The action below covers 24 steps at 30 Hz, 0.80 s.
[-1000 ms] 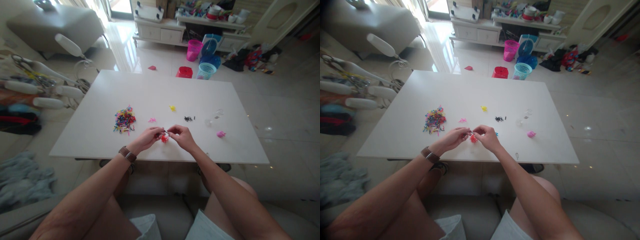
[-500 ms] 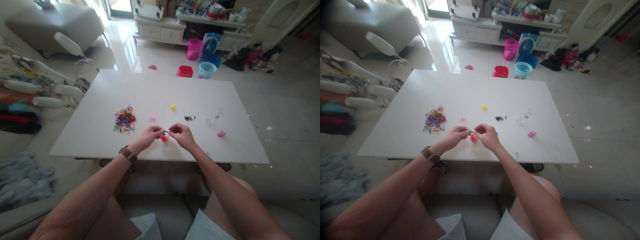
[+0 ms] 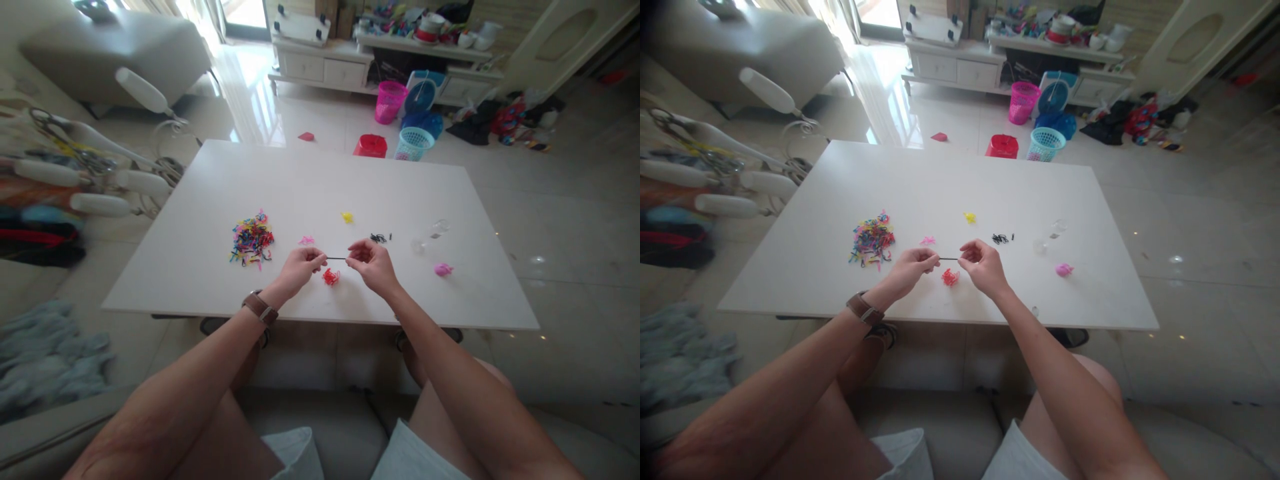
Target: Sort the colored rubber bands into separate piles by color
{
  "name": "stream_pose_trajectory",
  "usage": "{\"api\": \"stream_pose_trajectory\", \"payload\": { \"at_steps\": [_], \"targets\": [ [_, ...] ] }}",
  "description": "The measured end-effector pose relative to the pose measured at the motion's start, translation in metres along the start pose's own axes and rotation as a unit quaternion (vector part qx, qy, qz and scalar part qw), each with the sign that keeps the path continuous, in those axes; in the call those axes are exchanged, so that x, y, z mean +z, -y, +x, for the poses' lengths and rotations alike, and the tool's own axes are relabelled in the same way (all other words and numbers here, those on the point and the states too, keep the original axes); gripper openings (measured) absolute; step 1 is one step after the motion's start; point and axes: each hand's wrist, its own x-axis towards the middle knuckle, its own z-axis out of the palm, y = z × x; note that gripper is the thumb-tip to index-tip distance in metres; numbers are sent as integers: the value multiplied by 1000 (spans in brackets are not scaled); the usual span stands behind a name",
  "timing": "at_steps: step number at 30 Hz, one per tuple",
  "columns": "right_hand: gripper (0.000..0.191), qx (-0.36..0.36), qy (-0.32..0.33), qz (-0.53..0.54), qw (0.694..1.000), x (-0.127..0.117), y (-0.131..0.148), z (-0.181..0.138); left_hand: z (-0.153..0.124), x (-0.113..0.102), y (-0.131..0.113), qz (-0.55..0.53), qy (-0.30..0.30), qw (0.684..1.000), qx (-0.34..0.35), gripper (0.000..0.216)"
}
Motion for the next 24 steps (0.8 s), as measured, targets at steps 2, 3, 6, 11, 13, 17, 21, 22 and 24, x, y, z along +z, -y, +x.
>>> {"api": "stream_pose_trajectory", "payload": {
  "at_steps": [2, 3, 6, 11, 13, 17, 21, 22, 24],
  "targets": [
    [20, -15, 24, -6, 1000, 5, -2, -3, -4, 9, 3, -28, 38, 999, -15, 23],
    [18, -22, 34, -13, 999, 6, -3, -4, -6, 12, 4, -47, 51, 997, -26, 22],
    [16, -33, 21, -46, 998, 2, -7, -1, -7, 16, 4, -113, 40, 990, -69, 18],
    [17, -18, -139, -140, 980, -40, -38, 23, 2, 9, -6, -266, -13, 949, -167, 12],
    [16, 6, -219, -183, 958, -60, -57, 35, 4, 7, -11, -293, -13, 938, -182, 14],
    [15, 77, -274, -242, 927, -87, -85, 59, 4, 4, -18, -304, -16, 935, -184, 18],
    [12, 102, -282, -275, 914, -96, -100, 81, 3, -1, -22, -305, -24, 935, -181, 18],
    [11, 109, -286, -285, 908, -98, -102, 84, 2, -2, -23, -305, -25, 935, -179, 18],
    [10, 129, -296, -302, 897, -101, -109, 90, 2, -5, -25, -307, -24, 936, -172, 18]
  ]
}}
